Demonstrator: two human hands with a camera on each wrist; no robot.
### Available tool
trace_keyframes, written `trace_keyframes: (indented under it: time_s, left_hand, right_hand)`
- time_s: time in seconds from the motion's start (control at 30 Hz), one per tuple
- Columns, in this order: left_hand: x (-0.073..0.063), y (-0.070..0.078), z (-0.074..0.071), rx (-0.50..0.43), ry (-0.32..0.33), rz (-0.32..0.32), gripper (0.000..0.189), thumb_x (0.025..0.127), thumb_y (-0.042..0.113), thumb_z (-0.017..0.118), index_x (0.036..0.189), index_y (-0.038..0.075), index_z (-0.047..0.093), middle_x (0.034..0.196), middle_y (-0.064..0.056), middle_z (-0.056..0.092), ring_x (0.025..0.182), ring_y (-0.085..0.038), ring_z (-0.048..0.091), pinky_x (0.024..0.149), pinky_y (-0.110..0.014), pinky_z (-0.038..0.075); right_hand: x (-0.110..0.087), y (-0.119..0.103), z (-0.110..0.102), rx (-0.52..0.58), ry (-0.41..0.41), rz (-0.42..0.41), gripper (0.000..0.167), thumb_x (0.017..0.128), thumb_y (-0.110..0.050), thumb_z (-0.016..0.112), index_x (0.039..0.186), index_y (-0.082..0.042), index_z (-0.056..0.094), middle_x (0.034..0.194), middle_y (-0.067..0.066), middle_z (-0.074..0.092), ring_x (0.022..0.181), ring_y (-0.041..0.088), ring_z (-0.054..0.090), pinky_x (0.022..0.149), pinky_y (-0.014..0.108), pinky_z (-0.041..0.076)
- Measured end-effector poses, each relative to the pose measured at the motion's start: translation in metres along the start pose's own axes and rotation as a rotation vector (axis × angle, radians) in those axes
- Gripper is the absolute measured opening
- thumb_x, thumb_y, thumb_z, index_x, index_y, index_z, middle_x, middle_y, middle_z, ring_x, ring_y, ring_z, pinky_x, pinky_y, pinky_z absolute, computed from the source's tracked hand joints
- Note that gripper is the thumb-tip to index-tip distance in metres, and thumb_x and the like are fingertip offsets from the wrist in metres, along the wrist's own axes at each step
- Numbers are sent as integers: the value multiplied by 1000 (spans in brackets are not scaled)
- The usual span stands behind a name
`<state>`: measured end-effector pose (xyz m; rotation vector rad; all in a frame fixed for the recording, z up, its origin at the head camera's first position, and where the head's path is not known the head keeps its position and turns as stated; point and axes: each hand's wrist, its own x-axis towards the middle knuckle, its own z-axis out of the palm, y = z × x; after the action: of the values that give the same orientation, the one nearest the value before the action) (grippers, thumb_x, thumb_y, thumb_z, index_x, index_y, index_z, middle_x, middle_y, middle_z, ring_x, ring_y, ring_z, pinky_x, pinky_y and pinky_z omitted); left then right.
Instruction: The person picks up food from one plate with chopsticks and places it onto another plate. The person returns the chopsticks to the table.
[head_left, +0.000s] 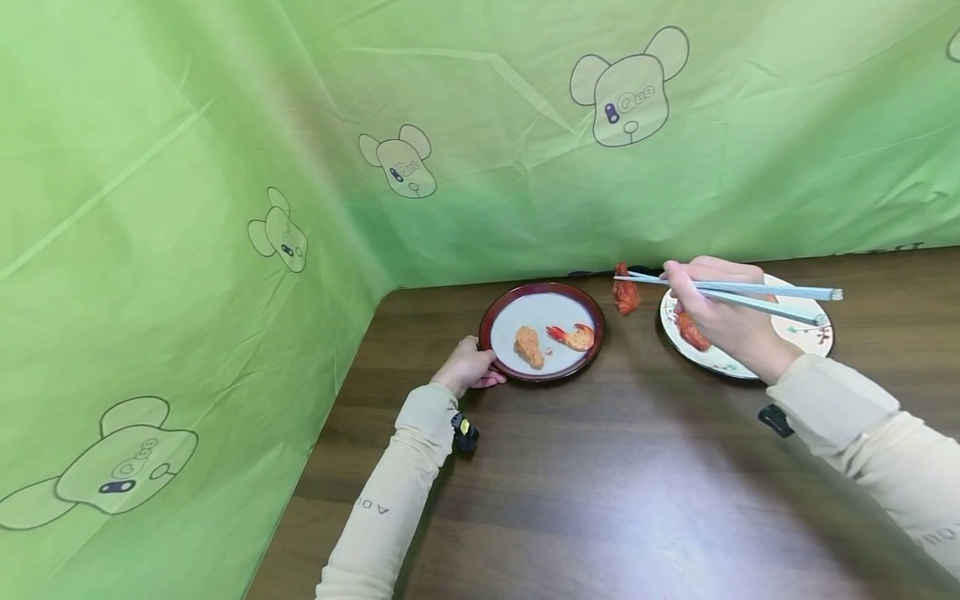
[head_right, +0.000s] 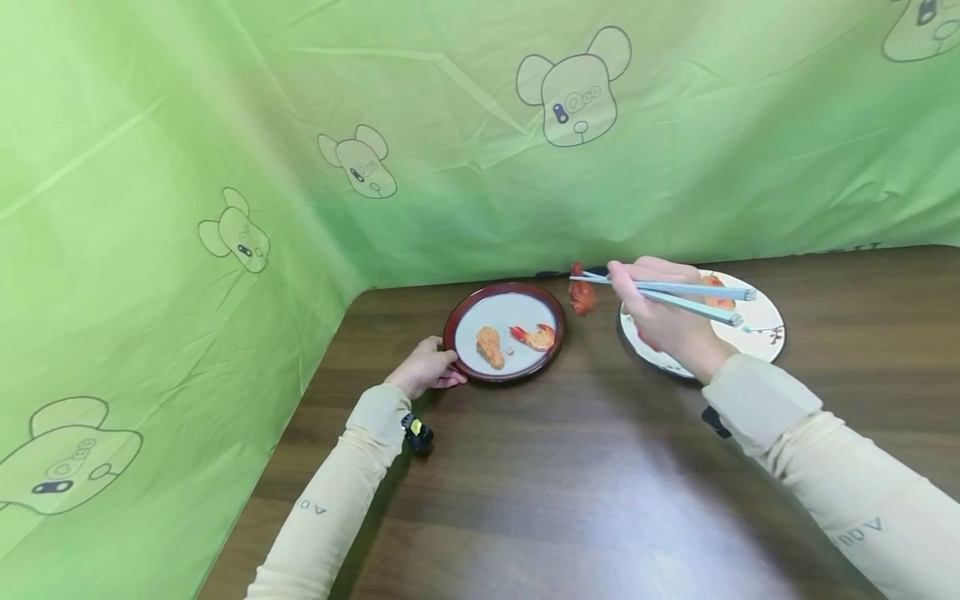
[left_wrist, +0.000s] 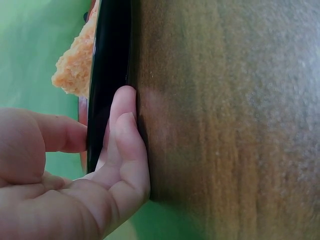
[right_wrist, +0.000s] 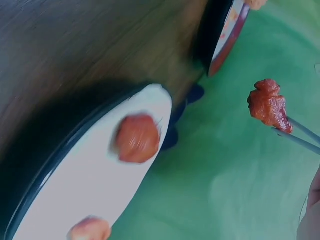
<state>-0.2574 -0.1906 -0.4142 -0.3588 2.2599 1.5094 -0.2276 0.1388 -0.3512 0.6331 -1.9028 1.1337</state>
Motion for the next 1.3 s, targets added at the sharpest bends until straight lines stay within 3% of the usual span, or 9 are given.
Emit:
trace_keyframes:
  time_s: [0.1,0.23,0.43,0.67,0.87,1.13,1.3]
  left_hand:
    - [0,0,0,3,3,0,39,100,10,44,135,-2,33,75,-9,60,56,-9,63,50,-16,52]
    - [0,0,0,5,4,6,38,100,10,44,134,-3,33,73,-9,60,55,-9,63,50,-16,53]
    - [1,1,1,6,-3,7,39,99,10,44,135,-3,33,72,-9,60,56,-10,63,51,-17,54]
    - [3,0,0,6,-2,13,37,99,9,44,133,-3,34,74,-10,60,55,-10,63,50,-16,53]
    - [3,-3,1,7,3,14,35,100,9,44,132,-2,34,74,-10,59,55,-9,63,50,-16,53]
    - [4,-1,1,11,0,11,35,100,10,43,132,-2,35,73,-9,60,55,-10,64,50,-17,53]
    - [4,0,0,13,2,5,35,100,9,44,131,-2,34,72,-9,59,55,-10,63,50,-16,53]
  right_hand:
    - [1,-12,11,34,-24,39,45,88,0,58,46,-16,51,50,0,48,49,-7,41,45,9,31]
    - [1,-11,25,78,-43,28,37,87,4,58,53,-10,59,52,5,53,54,-8,48,54,6,41]
    - [-4,4,42,92,-84,18,34,88,4,60,58,-13,63,56,0,55,56,-5,48,52,8,40]
    - [-6,6,53,74,-119,20,33,90,-4,60,60,-15,62,59,0,58,59,-3,49,51,10,41]
    - [-8,3,66,9,-133,2,37,91,-10,59,56,-19,56,59,-3,52,57,0,41,46,13,31]
    - [-10,5,79,-14,-150,-39,24,90,-5,59,70,-14,69,62,-1,55,61,3,42,51,14,32]
    - [-10,10,86,-39,-171,-80,22,88,-3,61,69,-11,68,61,-1,54,58,5,43,50,14,32]
